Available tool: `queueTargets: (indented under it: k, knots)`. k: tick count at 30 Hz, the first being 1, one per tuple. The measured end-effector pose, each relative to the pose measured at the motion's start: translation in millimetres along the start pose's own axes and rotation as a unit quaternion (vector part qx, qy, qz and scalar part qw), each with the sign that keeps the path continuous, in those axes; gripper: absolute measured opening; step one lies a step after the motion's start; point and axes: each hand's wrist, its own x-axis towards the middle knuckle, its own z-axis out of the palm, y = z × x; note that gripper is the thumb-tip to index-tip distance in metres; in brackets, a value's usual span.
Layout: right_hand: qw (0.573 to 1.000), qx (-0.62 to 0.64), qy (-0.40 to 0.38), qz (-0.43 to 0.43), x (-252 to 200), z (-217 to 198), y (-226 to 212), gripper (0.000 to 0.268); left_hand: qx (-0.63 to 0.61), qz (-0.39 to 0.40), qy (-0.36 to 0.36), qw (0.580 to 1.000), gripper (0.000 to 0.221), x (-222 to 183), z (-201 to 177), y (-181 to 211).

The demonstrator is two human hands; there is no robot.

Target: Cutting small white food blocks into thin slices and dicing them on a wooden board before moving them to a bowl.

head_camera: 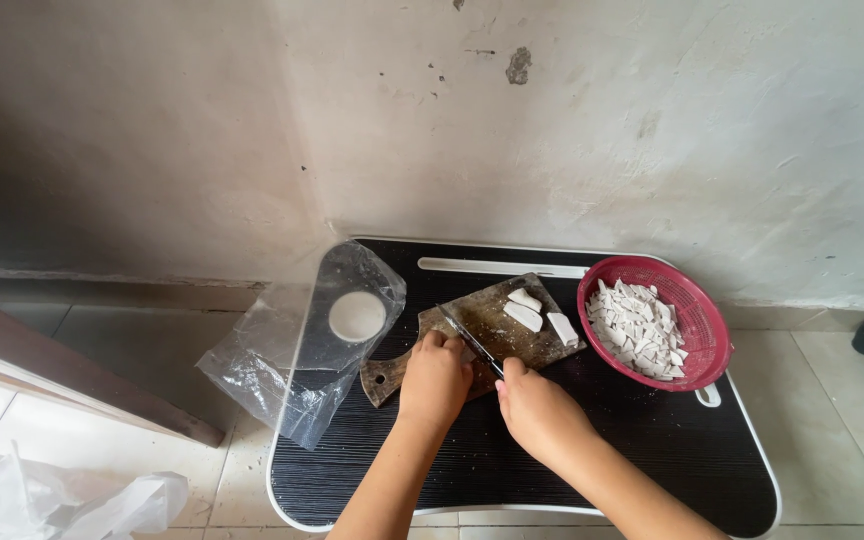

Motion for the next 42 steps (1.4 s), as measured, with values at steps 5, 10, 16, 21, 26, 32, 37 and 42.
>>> queueTargets:
  k: [5,10,16,21,26,32,37,42]
  knots:
    - [1.0,-0.004,0.001,-0.004,4.1,2.0,2.2,0.023,-0.001,0.002,0.002,1.0,0.019,1.0,-0.7,0.0]
    - [1.0,-0.014,-0.002,-0.009,9.1,4.6,2.9,0.022,0.002,0.004,0.001,1.0,0.019,0.6,-2.1,0.9]
    - [0.999,0.021,-0.023,0.021,20.1,7.3,-3.8,0.021,-0.003,0.014,0.007,1.0,0.017,0.8,-7.2,4.8]
    - [0.999,0.034,-0.008,0.004,21.5,6.1,-6.4,0.022,-0.015,-0.017,-0.003,1.0,0.02,0.4,-10.6,4.8]
    - [0.999,0.029,-0.015,0.015,11.5,6.1,1.9,0.022,-0.044,-0.059,-0.021,0.997,0.034,-1.2,-12.9,5.5]
    - [0.999,0.024,-0.026,0.018,-5.1,-4.2,3.5,0.022,-0.043,-0.074,-0.026,0.996,0.027,0.9,-12.8,4.7]
    - [0.999,0.025,-0.033,0.026,-8.0,-8.9,2.4,0.022,-0.048,-0.074,-0.024,0.996,0.024,0.9,-16.0,6.8]
    - [0.999,0.019,-0.017,0.023,-11.0,-9.8,2.7,0.022,-0.054,-0.09,-0.034,0.994,0.031,1.8,-16.2,8.2]
